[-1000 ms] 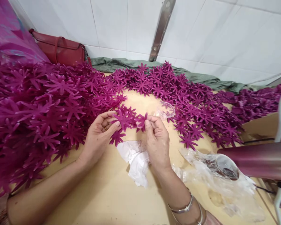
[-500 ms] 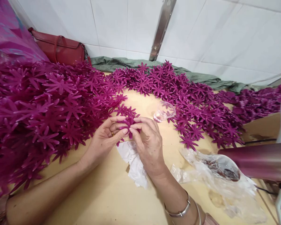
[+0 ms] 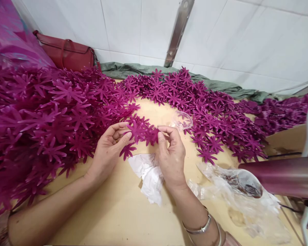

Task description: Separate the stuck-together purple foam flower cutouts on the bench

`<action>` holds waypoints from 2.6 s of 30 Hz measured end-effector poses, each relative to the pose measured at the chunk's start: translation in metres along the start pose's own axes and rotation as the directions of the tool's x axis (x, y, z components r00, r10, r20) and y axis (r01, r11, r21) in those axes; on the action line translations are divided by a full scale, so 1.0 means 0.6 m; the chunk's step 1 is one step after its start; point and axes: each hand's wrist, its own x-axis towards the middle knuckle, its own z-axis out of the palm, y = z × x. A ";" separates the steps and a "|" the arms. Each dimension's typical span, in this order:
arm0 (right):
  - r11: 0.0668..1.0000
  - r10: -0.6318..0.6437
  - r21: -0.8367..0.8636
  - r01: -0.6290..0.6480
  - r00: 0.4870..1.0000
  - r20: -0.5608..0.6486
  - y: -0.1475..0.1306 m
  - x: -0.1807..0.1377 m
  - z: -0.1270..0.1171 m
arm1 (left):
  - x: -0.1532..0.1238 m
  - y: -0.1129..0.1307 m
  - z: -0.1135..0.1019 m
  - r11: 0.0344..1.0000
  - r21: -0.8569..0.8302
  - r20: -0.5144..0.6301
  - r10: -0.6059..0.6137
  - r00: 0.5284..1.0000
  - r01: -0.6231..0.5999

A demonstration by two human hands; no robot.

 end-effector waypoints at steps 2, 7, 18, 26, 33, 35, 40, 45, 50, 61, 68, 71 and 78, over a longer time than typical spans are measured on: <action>0.992 -0.086 -0.089 0.088 0.996 0.020 0.000 -0.001 0.000 | -0.001 0.001 0.002 1.000 0.004 0.007 -0.005 1.000 0.005; 0.911 -0.288 -0.257 0.323 0.943 0.165 -0.013 -0.008 0.002 | -0.006 0.000 0.008 0.999 -0.013 0.128 -0.030 0.991 0.032; 0.922 -0.257 -0.239 0.305 0.943 0.212 -0.021 -0.012 0.004 | -0.009 -0.002 0.010 0.995 -0.035 0.153 -0.084 0.985 0.091; 0.981 -0.116 -0.158 0.113 0.993 -0.008 -0.008 -0.004 -0.001 | -0.004 0.003 0.004 0.999 -0.027 -0.005 -0.043 0.999 0.043; 0.862 -0.343 -0.341 0.375 0.927 0.150 -0.014 -0.006 0.002 | -0.006 0.001 0.007 0.998 -0.036 0.068 -0.044 0.997 0.046; 0.846 -0.347 -0.359 0.394 0.918 0.191 -0.014 -0.009 0.002 | -0.008 0.000 0.009 0.998 -0.035 0.104 -0.046 0.993 0.050; 0.862 -0.326 -0.330 0.385 0.919 0.221 -0.011 -0.011 0.002 | -0.011 0.000 0.012 0.995 -0.047 0.153 -0.077 0.985 0.085; 0.945 -0.219 -0.215 0.245 0.966 0.140 -0.017 -0.011 0.005 | -0.010 0.003 0.011 0.997 -0.026 0.135 -0.071 0.988 0.075; 0.979 -0.118 -0.165 0.117 0.993 0.001 -0.008 -0.005 0.002 | -0.002 0.005 0.005 1.000 -0.004 -0.015 -0.011 1.000 0.011; 0.833 -0.427 -0.300 0.465 0.885 0.186 -0.014 -0.005 0.009 | -0.004 -0.006 0.010 1.000 -0.003 0.156 0.015 0.988 -0.015; 0.945 -0.288 -0.120 0.304 0.948 0.133 -0.009 -0.005 0.011 | 0.002 -0.003 0.008 1.000 -0.007 0.139 0.023 0.990 -0.023; 0.973 -0.206 -0.099 0.208 0.978 0.033 -0.002 -0.001 0.010 | 0.009 -0.008 0.003 0.999 -0.045 0.054 0.032 0.998 -0.029; 0.887 -0.354 -0.279 0.367 0.930 0.096 0.007 0.008 0.005 | 0.018 -0.012 -0.003 0.993 -0.116 -0.066 0.005 0.998 -0.013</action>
